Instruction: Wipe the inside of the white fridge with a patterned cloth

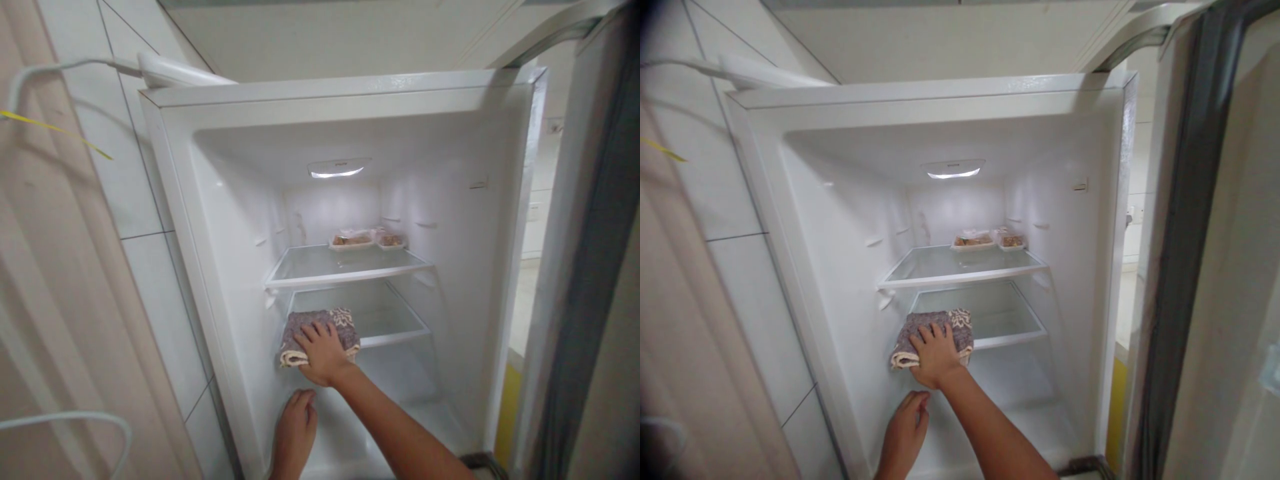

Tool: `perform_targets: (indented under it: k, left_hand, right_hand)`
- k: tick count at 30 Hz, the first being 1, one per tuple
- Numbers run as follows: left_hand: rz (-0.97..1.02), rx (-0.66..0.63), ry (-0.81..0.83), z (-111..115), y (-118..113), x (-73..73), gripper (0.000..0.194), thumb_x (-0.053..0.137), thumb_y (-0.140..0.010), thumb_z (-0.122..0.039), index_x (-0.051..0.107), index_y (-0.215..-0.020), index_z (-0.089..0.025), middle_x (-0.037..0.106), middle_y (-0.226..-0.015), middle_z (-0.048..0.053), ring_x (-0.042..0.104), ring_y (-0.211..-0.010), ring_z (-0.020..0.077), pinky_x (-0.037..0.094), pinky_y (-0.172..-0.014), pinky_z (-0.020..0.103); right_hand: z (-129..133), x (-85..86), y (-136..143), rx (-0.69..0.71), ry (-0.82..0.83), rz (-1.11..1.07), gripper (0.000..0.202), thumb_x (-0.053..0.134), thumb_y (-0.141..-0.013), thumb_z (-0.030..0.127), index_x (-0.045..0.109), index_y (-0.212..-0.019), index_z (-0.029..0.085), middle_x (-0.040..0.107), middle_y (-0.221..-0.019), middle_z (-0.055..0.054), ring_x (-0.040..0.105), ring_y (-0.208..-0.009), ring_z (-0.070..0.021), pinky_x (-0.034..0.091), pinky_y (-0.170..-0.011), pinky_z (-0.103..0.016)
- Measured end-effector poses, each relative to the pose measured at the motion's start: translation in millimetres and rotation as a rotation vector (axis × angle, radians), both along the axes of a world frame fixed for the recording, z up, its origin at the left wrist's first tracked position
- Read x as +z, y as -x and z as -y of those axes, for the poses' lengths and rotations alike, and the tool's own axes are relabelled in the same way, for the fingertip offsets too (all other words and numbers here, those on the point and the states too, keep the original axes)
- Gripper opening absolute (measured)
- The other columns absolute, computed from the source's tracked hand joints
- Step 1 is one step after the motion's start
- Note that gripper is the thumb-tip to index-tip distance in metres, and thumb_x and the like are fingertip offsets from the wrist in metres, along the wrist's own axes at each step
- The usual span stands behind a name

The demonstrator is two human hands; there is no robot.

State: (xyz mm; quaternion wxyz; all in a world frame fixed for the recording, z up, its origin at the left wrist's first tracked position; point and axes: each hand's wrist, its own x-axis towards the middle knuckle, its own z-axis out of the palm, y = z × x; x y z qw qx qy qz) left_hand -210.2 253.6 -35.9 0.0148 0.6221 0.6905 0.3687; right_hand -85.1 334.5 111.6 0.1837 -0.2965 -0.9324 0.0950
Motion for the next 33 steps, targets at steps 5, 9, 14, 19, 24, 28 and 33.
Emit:
perform_targets:
  k: [5, 9, 14, 19, 24, 28, 33]
  left_hand:
    - [0.195, 0.111, -0.150, -16.3, -2.6, 30.5, 0.029, 0.049, -0.078, -0.028, 0.072, -0.092, -0.017, 0.077, -0.092, 0.013, 0.072, -0.086, 0.0274, 0.059, -0.079, 0.043]
    - [0.235, 0.037, -0.226, -11.5, -9.0, 58.3, 0.029, 0.049, -0.079, -0.029, 0.074, -0.089, -0.020, 0.077, -0.105, 0.012, 0.070, -0.101, 0.0278, 0.056, -0.093, 0.045]
    - [0.652, -0.063, -0.242, -7.7, -18.2, 67.9, 0.046, 0.055, -0.079, -0.034, 0.065, -0.121, -0.017, 0.071, -0.126, 0.015, 0.069, -0.111, 0.0255, 0.056, -0.094, 0.040]
    - [1.031, -0.220, -0.147, -12.2, -42.0, 77.1, 0.067, 0.067, -0.078, -0.054, 0.055, -0.133, -0.017, 0.062, -0.141, 0.019, 0.059, -0.130, 0.0298, 0.045, -0.112, 0.046]
    - [1.399, -0.317, -0.167, -6.9, -74.2, 104.7, 0.064, 0.072, -0.078, -0.055, 0.056, -0.133, -0.025, 0.058, -0.147, 0.011, 0.055, -0.135, 0.0264, 0.046, -0.113, 0.041]
    - [1.651, -0.053, -0.232, -0.2, -73.3, 133.7, 0.041, 0.072, -0.081, -0.035, 0.065, -0.119, -0.020, 0.074, -0.120, 0.009, 0.070, -0.110, 0.0232, 0.055, -0.102, 0.040]
    - [1.447, 0.132, -0.394, 3.6, -50.5, 167.2, 0.036, 0.067, -0.082, -0.028, 0.065, -0.117, -0.023, 0.077, -0.108, 0.005, 0.071, -0.108, 0.0220, 0.055, -0.101, 0.042]
  right_hand:
    - [7.8, -3.1, -11.0, 0.166, -0.009, -0.031, 0.066, 0.052, -0.088, 0.051, 0.040, -0.150, 0.030, 0.037, -0.163, -0.005, 0.025, -0.149, -0.0317, 0.008, -0.123, -0.060]
    - [5.4, -19.3, -50.6, 0.091, -0.016, -0.090, 0.065, 0.050, -0.090, 0.051, 0.039, -0.151, 0.031, 0.035, -0.164, -0.002, 0.022, -0.151, -0.0295, 0.003, -0.125, -0.054]
    - [-0.7, -38.7, -76.4, -0.244, 0.020, -0.260, 0.060, 0.051, -0.086, 0.033, 0.050, -0.145, 0.026, 0.047, -0.157, -0.004, 0.030, -0.149, -0.0266, 0.008, -0.126, -0.048]
    - [4.1, -29.4, -55.9, -0.387, 0.237, -0.707, 0.047, 0.040, -0.088, 0.028, 0.067, -0.125, 0.017, 0.068, -0.132, -0.013, 0.056, -0.128, -0.0278, 0.034, -0.117, -0.047]
    - [27.0, -14.2, -32.9, -0.128, 0.448, -0.806, 0.052, 0.050, -0.079, 0.023, 0.064, -0.129, 0.020, 0.063, -0.140, -0.011, 0.052, -0.134, -0.0272, 0.034, -0.119, -0.049]
    - [49.2, -14.0, -40.4, 0.149, 0.584, -0.691, 0.087, 0.058, -0.056, 0.010, 0.053, -0.142, 0.020, 0.051, -0.153, -0.009, 0.044, -0.143, -0.0275, 0.026, -0.124, -0.049]
    - [49.6, -64.7, -73.9, -0.015, 0.548, -0.878, 0.069, 0.049, -0.063, 0.011, 0.063, -0.129, 0.025, 0.066, -0.136, -0.006, 0.061, -0.125, -0.0224, 0.048, -0.109, -0.044]
